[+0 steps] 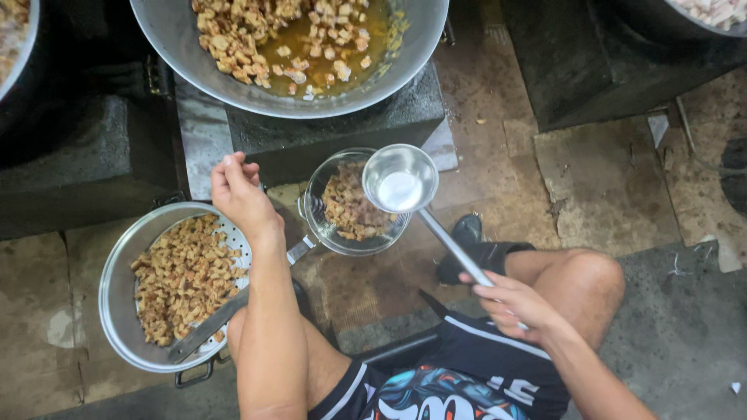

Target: The person uses a ladle to scoop fried meat out of a large wok, transfers it into a handheld strainer, and then places the meat into a metal basin.

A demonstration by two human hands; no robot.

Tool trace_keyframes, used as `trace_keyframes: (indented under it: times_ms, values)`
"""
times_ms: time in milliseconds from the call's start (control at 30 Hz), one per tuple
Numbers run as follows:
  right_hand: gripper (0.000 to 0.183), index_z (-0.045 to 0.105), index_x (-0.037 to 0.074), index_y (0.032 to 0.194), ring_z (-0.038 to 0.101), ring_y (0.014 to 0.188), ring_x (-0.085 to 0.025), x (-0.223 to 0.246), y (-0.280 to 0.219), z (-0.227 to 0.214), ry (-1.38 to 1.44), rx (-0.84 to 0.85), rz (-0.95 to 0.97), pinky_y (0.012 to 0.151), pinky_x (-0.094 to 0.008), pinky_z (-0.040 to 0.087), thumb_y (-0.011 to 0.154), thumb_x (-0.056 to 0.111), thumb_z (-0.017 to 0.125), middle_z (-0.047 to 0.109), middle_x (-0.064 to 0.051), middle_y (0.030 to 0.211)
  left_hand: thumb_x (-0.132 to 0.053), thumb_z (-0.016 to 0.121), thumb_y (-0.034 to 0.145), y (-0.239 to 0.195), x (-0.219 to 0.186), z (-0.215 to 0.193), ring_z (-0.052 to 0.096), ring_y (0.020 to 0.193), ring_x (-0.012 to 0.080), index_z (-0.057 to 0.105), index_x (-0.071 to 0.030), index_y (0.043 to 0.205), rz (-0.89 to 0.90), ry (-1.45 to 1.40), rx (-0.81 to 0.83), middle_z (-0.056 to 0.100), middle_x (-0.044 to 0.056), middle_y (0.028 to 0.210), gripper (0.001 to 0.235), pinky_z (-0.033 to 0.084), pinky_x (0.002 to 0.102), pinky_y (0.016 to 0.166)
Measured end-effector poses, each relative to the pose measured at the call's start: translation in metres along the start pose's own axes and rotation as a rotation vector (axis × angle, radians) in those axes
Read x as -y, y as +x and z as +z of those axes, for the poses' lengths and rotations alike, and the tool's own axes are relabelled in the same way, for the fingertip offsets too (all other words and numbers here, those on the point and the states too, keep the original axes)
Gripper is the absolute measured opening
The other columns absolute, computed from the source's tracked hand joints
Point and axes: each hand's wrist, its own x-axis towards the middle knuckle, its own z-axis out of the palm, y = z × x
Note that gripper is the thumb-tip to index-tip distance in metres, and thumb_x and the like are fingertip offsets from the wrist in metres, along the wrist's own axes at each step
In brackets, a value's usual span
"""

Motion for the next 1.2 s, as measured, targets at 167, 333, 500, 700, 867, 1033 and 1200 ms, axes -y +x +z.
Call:
trace_keyframes:
  times_ms: [167, 333, 500, 700, 867, 1033, 1200]
  values:
    - [0.039, 0.051, 0.007, 0.131, 0.037, 0.032, -0.005, 0.036, -0.031, 0.001, 0.187, 0.203, -0.055, 0.025, -0.022, 0.028, 0.099, 0.028, 0.055, 0.04, 0.002, 0.056, -0.025, 0.057, 0.107, -0.002, 0.0, -0.004, 0.061, 0.079, 0.0069, 0.066, -0.008, 0.1, -0.025, -0.035, -0.023, 0.066, -0.001, 0.089, 0.02, 0.048, 0.022, 0.072]
    - [0.037, 0.062, 0.01, 0.124, 0.045, 0.034, -0.009, 0.139, -0.002, 0.035, -0.4, -0.141, -0.277, 0.026, -0.024, 0.03, 0.094, 0.032, 0.059, 0.05, -0.002, 0.051, -0.024, 0.059, 0.107, -0.007, 0.004, -0.003, 0.061, 0.081, 0.0074, 0.065, -0.007, 0.101, -0.046, -0.126, -0.022, 0.065, 0.0, 0.091, 0.019, 0.049, 0.022, 0.074]
    - [0.041, 0.061, 0.006, 0.133, 0.061, 0.067, -0.028, 0.239, 0.097, 0.11, -1.233, -0.39, -0.876, 0.056, -0.043, 0.047, 0.1, 0.032, 0.066, 0.065, -0.014, 0.084, -0.022, 0.058, 0.106, -0.007, 0.004, -0.002, 0.062, 0.081, 0.0082, 0.067, -0.005, 0.102, -0.047, -0.11, -0.053, 0.069, 0.002, 0.095, 0.019, 0.051, 0.023, 0.075]
    - [0.059, 0.04, 0.008, 0.153, 0.068, 0.09, -0.048, 0.295, 0.222, 0.21, -1.716, -0.643, -0.989, 0.078, -0.057, 0.053, 0.097, 0.015, 0.055, 0.068, -0.027, 0.109, -0.022, 0.058, 0.106, -0.011, 0.001, 0.007, 0.062, 0.081, 0.0081, 0.067, -0.004, 0.102, -0.091, -0.095, -0.073, 0.068, 0.001, 0.094, 0.02, 0.05, 0.024, 0.077]
    - [0.065, 0.035, 0.004, 0.154, 0.071, 0.083, -0.035, 0.322, 0.305, 0.267, -2.044, -0.793, -1.248, 0.066, -0.047, 0.059, 0.091, 0.008, 0.053, 0.063, -0.02, 0.111, -0.022, 0.059, 0.105, -0.009, -0.003, 0.009, 0.062, 0.082, 0.0085, 0.068, -0.004, 0.102, -0.088, -0.114, -0.081, 0.069, 0.001, 0.095, 0.02, 0.051, 0.024, 0.078]
    - [0.066, 0.035, 0.0, 0.158, 0.071, 0.08, -0.03, 0.313, 0.298, 0.221, -2.321, -0.683, -1.314, 0.059, -0.041, 0.06, 0.096, 0.01, 0.056, 0.063, -0.018, 0.107, -0.021, 0.06, 0.106, -0.006, 0.001, 0.007, 0.062, 0.083, 0.0085, 0.068, -0.004, 0.103, -0.104, -0.137, -0.079, 0.068, 0.002, 0.094, 0.019, 0.053, 0.025, 0.08]
    - [0.066, 0.037, 0.001, 0.158, 0.071, 0.08, -0.03, 0.3, 0.235, 0.172, -2.405, -0.628, -1.174, 0.056, -0.04, 0.06, 0.096, 0.012, 0.058, 0.063, -0.018, 0.1, -0.022, 0.06, 0.106, -0.006, 0.002, 0.008, 0.062, 0.082, 0.0078, 0.067, -0.005, 0.104, -0.125, -0.133, -0.064, 0.069, 0.001, 0.096, 0.018, 0.05, 0.024, 0.078]
